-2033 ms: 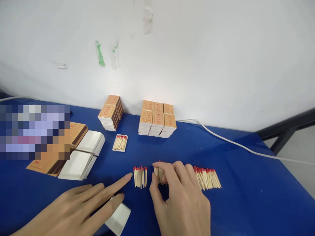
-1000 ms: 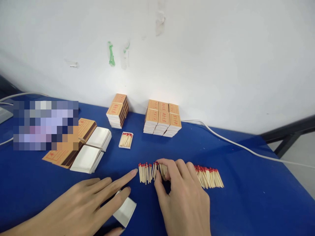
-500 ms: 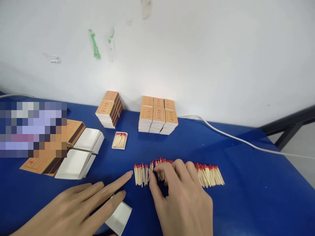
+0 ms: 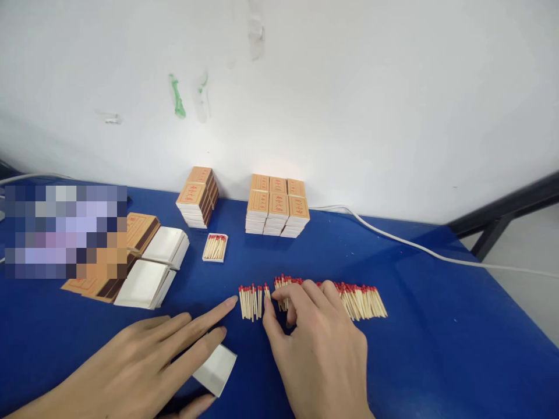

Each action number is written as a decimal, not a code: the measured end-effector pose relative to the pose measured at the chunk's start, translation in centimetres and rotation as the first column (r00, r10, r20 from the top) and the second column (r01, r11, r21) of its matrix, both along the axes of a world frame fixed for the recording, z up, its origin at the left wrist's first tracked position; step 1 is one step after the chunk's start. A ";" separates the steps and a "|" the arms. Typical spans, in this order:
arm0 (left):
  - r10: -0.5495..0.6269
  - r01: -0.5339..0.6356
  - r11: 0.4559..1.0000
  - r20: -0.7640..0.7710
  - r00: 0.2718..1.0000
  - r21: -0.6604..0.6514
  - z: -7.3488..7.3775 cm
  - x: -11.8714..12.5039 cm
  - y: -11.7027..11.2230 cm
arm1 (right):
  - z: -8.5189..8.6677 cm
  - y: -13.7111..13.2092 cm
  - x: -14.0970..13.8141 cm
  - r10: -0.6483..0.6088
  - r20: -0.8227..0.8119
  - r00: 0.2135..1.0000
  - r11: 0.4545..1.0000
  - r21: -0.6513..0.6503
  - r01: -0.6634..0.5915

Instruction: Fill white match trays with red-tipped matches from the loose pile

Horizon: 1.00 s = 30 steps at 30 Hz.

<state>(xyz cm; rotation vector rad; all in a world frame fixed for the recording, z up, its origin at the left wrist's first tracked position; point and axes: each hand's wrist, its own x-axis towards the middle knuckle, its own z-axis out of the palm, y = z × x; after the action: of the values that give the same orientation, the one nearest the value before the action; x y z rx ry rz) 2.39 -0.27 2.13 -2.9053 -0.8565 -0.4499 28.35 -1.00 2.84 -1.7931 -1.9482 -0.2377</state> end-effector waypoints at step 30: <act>-0.015 0.014 1.000 -0.015 1.000 -0.022 0.2 -0.4 -0.4 | 1.5 -2.1 1.7 -0.030 -0.015 0.999 0.967 -0.253 0.025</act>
<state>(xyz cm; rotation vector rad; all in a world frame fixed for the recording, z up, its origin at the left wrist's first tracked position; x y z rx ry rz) 1.99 -0.69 2.29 -2.9330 -0.8444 -0.4221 30.02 -3.12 4.30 -1.9736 -2.0162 0.0215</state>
